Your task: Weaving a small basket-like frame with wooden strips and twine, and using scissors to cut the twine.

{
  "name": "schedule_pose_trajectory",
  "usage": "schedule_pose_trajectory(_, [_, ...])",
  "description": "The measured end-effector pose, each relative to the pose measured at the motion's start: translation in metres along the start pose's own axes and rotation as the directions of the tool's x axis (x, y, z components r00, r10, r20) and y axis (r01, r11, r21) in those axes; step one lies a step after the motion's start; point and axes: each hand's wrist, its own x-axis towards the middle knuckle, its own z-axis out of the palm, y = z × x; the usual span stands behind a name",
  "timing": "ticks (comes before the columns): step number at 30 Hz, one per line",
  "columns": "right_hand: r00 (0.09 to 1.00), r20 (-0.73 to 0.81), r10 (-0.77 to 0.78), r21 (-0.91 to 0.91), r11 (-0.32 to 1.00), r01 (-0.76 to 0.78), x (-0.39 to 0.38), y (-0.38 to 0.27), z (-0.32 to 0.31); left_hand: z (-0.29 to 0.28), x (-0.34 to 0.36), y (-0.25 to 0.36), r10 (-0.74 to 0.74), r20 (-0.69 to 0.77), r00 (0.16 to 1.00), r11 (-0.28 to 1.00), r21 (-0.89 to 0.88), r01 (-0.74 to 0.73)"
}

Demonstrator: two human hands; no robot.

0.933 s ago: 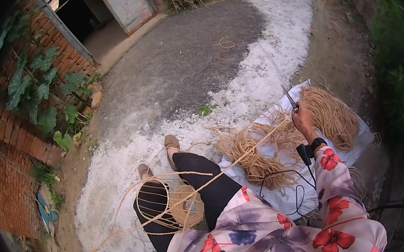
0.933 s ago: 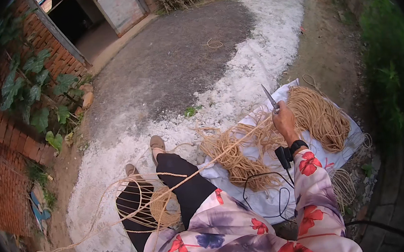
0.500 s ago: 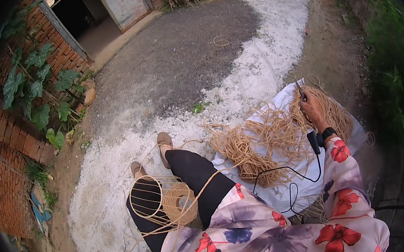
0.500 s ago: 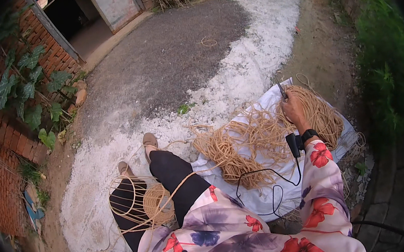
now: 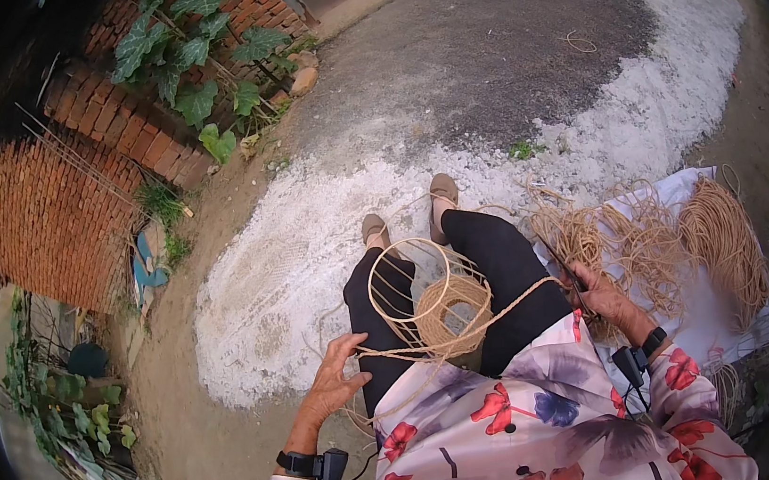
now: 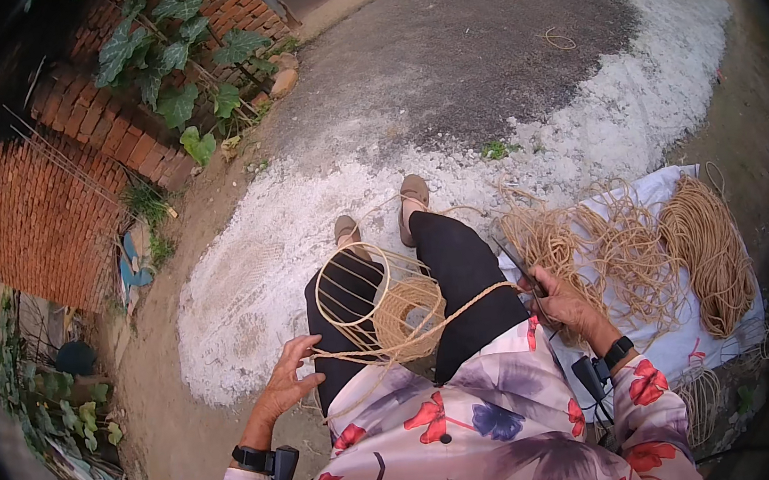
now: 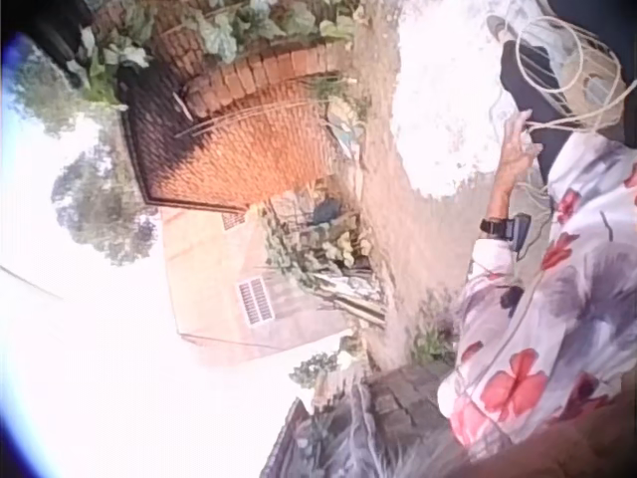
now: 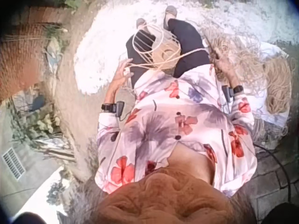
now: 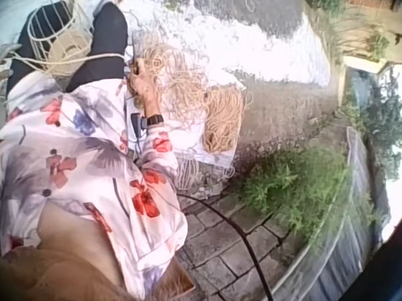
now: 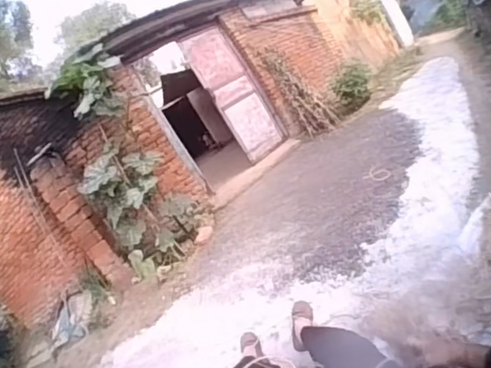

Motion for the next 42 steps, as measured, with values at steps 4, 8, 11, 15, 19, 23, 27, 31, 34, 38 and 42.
schedule_pose_trajectory(4, [0.987,-0.155,-0.041,-0.105,0.994,0.025,0.001,-0.025,0.010,0.018,-0.001,0.006,0.204,-0.269,0.941,0.941,0.318,-0.113])
schedule_pose_trajectory(8, [0.932,-0.356,-0.068,-0.022,0.998,0.065,-0.014,-0.087,0.001,0.022,0.008,0.053,0.478,-0.280,0.833,0.817,0.491,-0.303])
schedule_pose_trajectory(11, [0.894,-0.336,-0.297,-0.160,0.953,0.256,-0.014,-0.118,-0.023,0.032,0.021,0.054,0.427,-0.026,0.904,0.813,0.449,-0.371])
schedule_pose_trajectory(15, [0.780,-0.464,-0.419,-0.344,0.897,0.278,-0.019,-0.154,-0.069,0.014,0.001,0.064,0.237,-0.058,0.970,0.971,0.002,-0.238])
schedule_pose_trajectory(19, [0.699,-0.489,-0.522,-0.610,0.777,0.154,-0.050,-0.172,-0.131,-0.042,-0.007,0.071,0.089,-0.309,0.947,0.967,-0.200,-0.156])
schedule_pose_trajectory(23, [0.820,-0.383,-0.425,-0.403,0.876,0.265,-0.063,-0.184,-0.105,-0.076,-0.015,0.099,0.129,-0.429,0.894,0.970,-0.131,-0.203])
schedule_pose_trajectory(27, [0.883,0.022,-0.469,-0.320,0.833,0.451,-0.036,-0.183,0.004,-0.055,-0.004,0.145,0.297,-0.379,0.876,0.945,-0.012,-0.326])
schedule_pose_trajectory(31, [0.875,0.237,-0.421,-0.338,0.809,0.481,-0.035,-0.198,0.084,-0.022,0.008,0.200,0.496,-0.240,0.834,0.868,0.125,-0.481])
schedule_pose_trajectory(34, [0.777,0.058,-0.627,-0.619,0.588,0.520,-0.014,-0.173,0.080,-0.027,0.001,0.206,0.598,-0.277,0.752,0.801,0.217,-0.558])
schedule_pose_trajectory(38, [0.741,-0.365,-0.564,-0.698,0.693,0.183,-0.010,-0.175,-0.051,-0.123,-0.014,0.113,0.264,-0.682,0.682,0.963,0.224,-0.149])
schedule_pose_trajectory(42, [0.592,-0.628,-0.504,-0.635,0.772,-0.016,-0.052,-0.164,-0.169,-0.240,-0.007,-0.060,0.227,-0.859,0.458,0.969,0.245,-0.021])
